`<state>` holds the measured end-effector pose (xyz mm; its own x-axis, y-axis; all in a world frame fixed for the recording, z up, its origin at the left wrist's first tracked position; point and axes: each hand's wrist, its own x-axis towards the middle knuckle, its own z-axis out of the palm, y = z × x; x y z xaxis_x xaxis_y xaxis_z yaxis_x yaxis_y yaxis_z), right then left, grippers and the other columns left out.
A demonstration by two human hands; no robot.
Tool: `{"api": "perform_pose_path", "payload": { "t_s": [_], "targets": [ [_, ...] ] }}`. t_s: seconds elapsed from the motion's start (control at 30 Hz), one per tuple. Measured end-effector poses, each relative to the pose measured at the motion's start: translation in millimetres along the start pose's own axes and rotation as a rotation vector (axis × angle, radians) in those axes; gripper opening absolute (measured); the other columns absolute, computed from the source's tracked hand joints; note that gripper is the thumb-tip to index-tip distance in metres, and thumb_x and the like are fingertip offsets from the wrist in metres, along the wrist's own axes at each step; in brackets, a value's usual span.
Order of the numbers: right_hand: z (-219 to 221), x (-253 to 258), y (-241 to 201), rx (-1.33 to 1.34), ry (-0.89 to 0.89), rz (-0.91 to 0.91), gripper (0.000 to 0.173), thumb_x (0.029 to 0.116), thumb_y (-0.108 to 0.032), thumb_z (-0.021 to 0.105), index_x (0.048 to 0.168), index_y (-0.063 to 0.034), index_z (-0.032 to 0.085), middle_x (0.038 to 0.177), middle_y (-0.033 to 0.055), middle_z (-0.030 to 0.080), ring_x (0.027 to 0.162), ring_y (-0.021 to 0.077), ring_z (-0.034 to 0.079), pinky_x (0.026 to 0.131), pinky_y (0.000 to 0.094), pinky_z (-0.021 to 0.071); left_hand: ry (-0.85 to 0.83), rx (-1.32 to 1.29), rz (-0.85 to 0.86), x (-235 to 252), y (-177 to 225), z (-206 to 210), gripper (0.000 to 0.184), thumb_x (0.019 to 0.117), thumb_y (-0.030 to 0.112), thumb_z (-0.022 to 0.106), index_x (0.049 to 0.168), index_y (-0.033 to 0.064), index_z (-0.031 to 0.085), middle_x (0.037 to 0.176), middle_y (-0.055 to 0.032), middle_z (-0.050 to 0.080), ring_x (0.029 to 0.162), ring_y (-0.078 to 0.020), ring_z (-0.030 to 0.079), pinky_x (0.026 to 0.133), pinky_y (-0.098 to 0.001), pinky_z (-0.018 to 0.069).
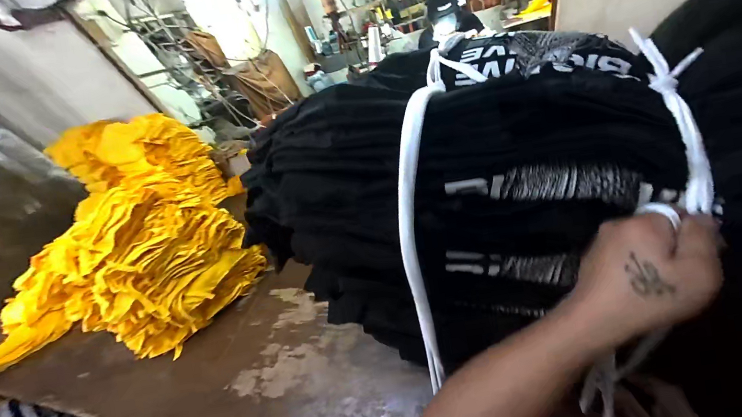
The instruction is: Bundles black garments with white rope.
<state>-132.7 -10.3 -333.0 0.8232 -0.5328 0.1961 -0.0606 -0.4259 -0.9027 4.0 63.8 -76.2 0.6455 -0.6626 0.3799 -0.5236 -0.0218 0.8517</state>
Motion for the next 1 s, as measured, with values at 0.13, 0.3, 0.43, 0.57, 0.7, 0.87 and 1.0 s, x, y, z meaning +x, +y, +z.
{"api": "perform_pose_path", "payload": {
  "t_s": [0.13,0.3,0.43,0.57,0.7,0.87,1.0],
  "targets": [
    [12.9,38.8,-15.0,0.02,0.141,0.174,0.037,0.091,-0.02,0.074,0.106,0.0135,0.068,0.119,0.0356,0.057,0.113,0.0446,0.056,0.1,0.0573,0.046,-0.022,0.042,-0.154,29.8,-0.5,9.2,0.039,0.11,0.019,0.04,0.094,-0.0019,0.068,0.08,-0.01,0.064,0.074,-0.0187,0.063,0.071,-0.0407,0.053],
    [15.6,36.3,-15.0,0.151,0.192,0.212,0.039,0.0968,-0.025,0.062,0.115,0.0098,0.066,0.119,0.0255,0.061,0.113,0.0325,0.058,0.1,0.0526,0.0467,-0.049,0.107,-0.191,39.4,-8.6,21.5,0.04,0.1107,0.024,0.039,0.096,0.0004,0.068,0.08,-0.0124,0.064,0.073,-0.023,0.063,0.066,-0.0434,0.053],
    [49.8,24.9,-0.9,0.366,0.229,0.196,0.035,0.1044,-0.022,0.05,0.117,0.0084,0.061,0.085,0.0029,0.063,0.072,0.0022,0.06,0.07,0.0254,0.0549,-0.053,0.068,-0.203,24.1,-8.1,13.6,0.038,0.1106,0.024,0.042,0.094,-0.0008,0.066,0.077,-0.01,0.062,0.069,-0.0189,0.061,0.065,-0.0391,0.0523],
    [53.8,19.6,25.6,0.31,0.208,0.325,0.039,0.108,-0.025,0.046,0.115,0.0084,0.066,0.084,0.0113,0.068,0.068,0.0142,0.063,0.067,0.0379,0.0575,-0.02,0.046,-0.214,17.1,-9.2,26.0,0.04,0.1112,0.033,0.044,0.098,0.003,0.066,0.072,-0.0052,0.061,0.058,-0.0127,0.057,0.055,-0.0308,0.0501],
    [53.0,27.8,47.4,0.319,0.181,0.232,0.037,0.1073,-0.016,0.044,0.098,0.0067,0.071,0.091,0.0123,0.072,0.089,0.0167,0.068,0.09,0.0398,0.0545,0.09,0.096,-0.138,21.2,-17.1,33.1,0.043,0.1111,0.033,0.042,0.091,0.0045,0.066,0.066,-0.0043,0.057,0.053,-0.0137,0.051,0.051,-0.0325,0.0445],
    [42.2,37.0,32.5,0.295,0.103,0.272,0.048,0.112,-0.026,0.036,0.103,0.0081,0.068,0.081,0.0101,0.061,0.077,0.0159,0.058,0.079,0.0367,0.0517,0.178,0.229,-0.158,34.8,-12.5,37.2,0.041,0.1052,0.035,0.051,0.077,0.007,0.06,0.065,-0.0041,0.056,0.061,-0.0178,0.057,0.059,-0.0428,0.0474],
    [14.4,-49.7,2.8,0.283,0.095,0.427,0.045,0.1114,-0.03,0.041,0.103,0.005,0.068,0.079,0.006,0.057,0.073,0.012,0.052,0.074,0.0326,0.0485,0.183,0.185,-0.175,12.3,-10.2,38.4,0.04,0.1057,0.035,0.049,0.085,0.0032,0.062,0.072,-0.0062,0.06,0.065,-0.0191,0.061,0.064,-0.0441,0.0513]
  ]
}}
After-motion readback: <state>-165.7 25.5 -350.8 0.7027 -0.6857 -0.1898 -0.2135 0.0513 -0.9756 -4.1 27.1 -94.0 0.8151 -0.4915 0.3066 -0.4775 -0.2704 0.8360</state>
